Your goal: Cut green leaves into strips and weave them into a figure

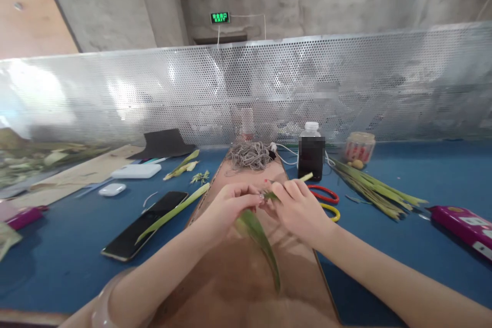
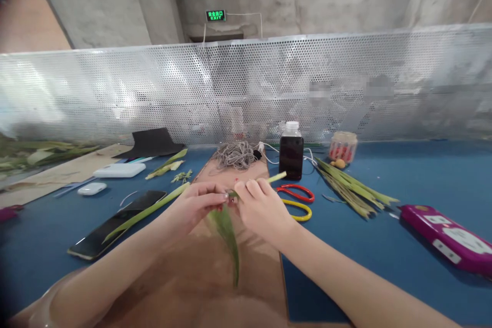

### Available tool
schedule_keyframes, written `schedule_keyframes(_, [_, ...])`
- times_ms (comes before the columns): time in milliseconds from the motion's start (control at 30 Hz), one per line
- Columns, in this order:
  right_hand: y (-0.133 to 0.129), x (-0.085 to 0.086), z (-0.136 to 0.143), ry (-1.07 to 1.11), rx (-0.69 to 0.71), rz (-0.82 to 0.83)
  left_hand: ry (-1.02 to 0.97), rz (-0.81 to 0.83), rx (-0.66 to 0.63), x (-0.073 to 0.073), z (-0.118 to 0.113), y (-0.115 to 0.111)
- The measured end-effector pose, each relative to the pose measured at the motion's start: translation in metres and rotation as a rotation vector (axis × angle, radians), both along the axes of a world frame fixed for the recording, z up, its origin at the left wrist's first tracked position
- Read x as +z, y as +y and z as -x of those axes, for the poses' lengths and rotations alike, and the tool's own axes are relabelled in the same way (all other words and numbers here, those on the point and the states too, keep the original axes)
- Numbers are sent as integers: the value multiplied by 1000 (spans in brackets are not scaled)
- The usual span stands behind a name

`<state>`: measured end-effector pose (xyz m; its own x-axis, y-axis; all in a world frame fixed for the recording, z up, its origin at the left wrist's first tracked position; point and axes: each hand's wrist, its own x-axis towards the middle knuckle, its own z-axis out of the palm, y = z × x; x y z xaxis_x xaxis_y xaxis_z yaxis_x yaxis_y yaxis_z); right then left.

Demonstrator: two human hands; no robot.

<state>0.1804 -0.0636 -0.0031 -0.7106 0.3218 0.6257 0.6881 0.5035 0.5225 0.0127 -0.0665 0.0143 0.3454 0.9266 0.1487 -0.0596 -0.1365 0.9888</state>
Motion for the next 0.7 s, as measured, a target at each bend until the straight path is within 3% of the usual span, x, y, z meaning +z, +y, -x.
schedule_keyframes(100, [-3,7,-2,108,114,116,217,-289,65,4,2,-2])
schedule_keyframes(200, [-6,17,-7,367,374,323,362,-496,135,5,2,-4])
schedule_keyframes(267, [-6,23,-9,568,450,439,433,-613,172,3,1,-6])
schedule_keyframes(333, [-4,27,-9,677,372,507,479,-728,187,0,-1,-7])
schedule_keyframes(467, [-1,28,-5,638,197,687,522,-896,152,-3,-5,-9])
schedule_keyframes(567, [1,28,-2,703,203,819,576,-947,157,-4,-6,-10])
schedule_keyframes(700, [3,32,-2,822,303,866,555,-978,185,-7,-6,-9])
